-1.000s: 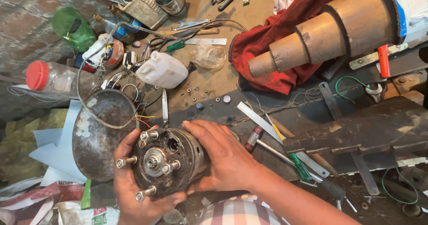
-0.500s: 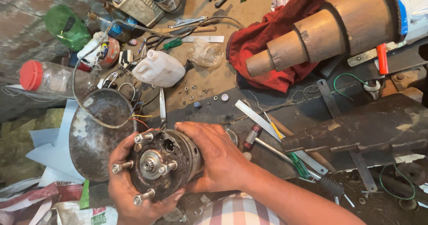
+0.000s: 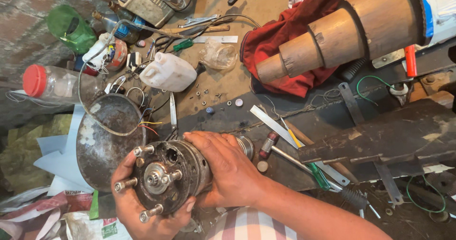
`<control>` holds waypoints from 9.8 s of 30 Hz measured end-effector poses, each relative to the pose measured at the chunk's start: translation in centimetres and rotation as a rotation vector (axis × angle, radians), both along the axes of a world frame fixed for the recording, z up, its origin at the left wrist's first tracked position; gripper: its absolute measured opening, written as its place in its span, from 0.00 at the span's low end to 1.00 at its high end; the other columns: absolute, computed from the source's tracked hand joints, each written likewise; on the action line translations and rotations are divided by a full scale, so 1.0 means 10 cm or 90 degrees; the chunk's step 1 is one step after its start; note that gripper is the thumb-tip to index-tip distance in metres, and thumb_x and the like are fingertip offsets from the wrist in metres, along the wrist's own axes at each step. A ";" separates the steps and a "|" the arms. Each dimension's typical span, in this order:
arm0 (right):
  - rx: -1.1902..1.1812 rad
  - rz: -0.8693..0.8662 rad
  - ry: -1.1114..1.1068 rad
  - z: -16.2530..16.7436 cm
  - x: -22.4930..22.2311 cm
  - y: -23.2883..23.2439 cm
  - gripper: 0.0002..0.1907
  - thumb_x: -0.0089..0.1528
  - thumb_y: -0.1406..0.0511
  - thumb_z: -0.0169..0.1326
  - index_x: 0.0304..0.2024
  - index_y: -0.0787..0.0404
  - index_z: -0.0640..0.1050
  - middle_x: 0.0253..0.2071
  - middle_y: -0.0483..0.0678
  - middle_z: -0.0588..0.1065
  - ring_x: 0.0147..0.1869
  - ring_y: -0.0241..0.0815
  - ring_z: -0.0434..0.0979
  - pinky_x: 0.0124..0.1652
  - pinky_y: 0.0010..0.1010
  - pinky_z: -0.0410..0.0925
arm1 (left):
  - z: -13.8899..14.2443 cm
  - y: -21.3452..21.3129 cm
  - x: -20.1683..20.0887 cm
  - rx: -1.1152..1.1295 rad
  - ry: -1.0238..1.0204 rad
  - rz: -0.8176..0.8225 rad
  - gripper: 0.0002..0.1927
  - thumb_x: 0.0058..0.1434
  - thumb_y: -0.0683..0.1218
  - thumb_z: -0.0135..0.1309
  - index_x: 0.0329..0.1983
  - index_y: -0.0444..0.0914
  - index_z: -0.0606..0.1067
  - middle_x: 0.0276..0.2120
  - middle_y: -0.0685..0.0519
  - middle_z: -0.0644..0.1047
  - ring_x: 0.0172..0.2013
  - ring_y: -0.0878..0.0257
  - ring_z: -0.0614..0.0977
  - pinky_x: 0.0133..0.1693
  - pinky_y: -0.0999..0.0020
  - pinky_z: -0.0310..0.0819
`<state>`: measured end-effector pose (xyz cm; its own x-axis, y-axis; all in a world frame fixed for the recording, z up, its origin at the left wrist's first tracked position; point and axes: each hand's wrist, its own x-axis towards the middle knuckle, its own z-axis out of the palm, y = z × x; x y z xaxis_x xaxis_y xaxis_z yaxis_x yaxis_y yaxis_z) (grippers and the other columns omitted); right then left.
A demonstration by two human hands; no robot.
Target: The person uses a screwdriver to pry and adjust parts of a cylindrical electrical component, then uses a hammer to tap the component while holding it on a workbench. The person repeatedly rotates and repositions the component during the process.
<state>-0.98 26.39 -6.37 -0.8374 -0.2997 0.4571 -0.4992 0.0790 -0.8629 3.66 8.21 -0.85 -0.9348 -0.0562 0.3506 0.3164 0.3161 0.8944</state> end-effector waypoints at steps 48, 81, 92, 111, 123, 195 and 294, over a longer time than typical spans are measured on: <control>-0.076 0.121 -0.017 0.56 -0.29 -0.13 0.37 0.57 0.54 0.56 0.65 0.67 0.72 0.63 0.55 0.78 0.66 0.51 0.79 0.69 0.42 0.64 | -0.03 0.02 0.00 0.432 -0.113 -0.061 0.48 0.59 0.48 0.67 0.75 0.32 0.52 0.63 0.36 0.66 0.62 0.49 0.74 0.64 0.52 0.70; 0.075 0.033 -0.213 -0.13 0.63 0.91 0.22 0.58 0.61 0.64 0.51 0.66 0.78 0.51 0.54 0.80 0.56 0.51 0.82 0.56 0.36 0.71 | 0.06 0.05 0.09 0.083 -0.034 -0.017 0.53 0.50 0.51 0.70 0.73 0.33 0.53 0.62 0.44 0.67 0.60 0.57 0.75 0.63 0.61 0.72; 0.048 -0.112 -0.236 0.01 1.23 0.98 0.21 0.56 0.64 0.63 0.50 0.66 0.78 0.47 0.54 0.80 0.52 0.49 0.82 0.53 0.36 0.72 | -0.29 -0.20 0.09 0.006 0.027 -0.043 0.49 0.54 0.53 0.68 0.72 0.34 0.56 0.59 0.46 0.68 0.57 0.62 0.73 0.63 0.64 0.71; 0.787 -0.577 -0.166 -0.91 0.98 3.29 0.35 0.51 0.46 0.61 0.48 0.66 0.78 0.50 0.61 0.78 0.48 0.60 0.80 0.44 0.45 0.73 | -0.31 -0.17 -0.03 0.117 0.004 -0.091 0.50 0.48 0.45 0.66 0.72 0.32 0.55 0.55 0.44 0.74 0.56 0.57 0.79 0.63 0.61 0.74; 0.785 -0.424 -0.357 -1.04 0.57 3.39 0.32 0.54 0.45 0.58 0.59 0.43 0.77 0.54 0.50 0.80 0.57 0.56 0.80 0.49 0.48 0.74 | 0.18 0.05 0.12 0.133 -0.023 -0.059 0.47 0.47 0.45 0.66 0.69 0.35 0.57 0.58 0.46 0.72 0.58 0.59 0.77 0.61 0.61 0.74; -0.232 0.470 0.048 2.33 -0.07 -0.32 0.09 0.73 0.67 0.59 0.41 0.67 0.75 0.23 0.42 0.72 0.21 0.31 0.70 0.21 0.27 0.62 | 0.38 0.03 0.27 -0.059 -0.088 0.097 0.56 0.38 0.61 0.73 0.68 0.40 0.61 0.49 0.53 0.82 0.50 0.64 0.82 0.56 0.66 0.74; -0.259 0.447 0.011 2.05 -0.01 -0.77 0.04 0.73 0.74 0.51 0.48 0.67 0.69 0.26 0.50 0.70 0.19 0.38 0.68 0.24 0.33 0.64 | -0.01 -0.30 0.21 -0.153 0.036 0.040 0.64 0.34 0.55 0.80 0.70 0.47 0.53 0.53 0.44 0.80 0.52 0.42 0.81 0.51 0.54 0.75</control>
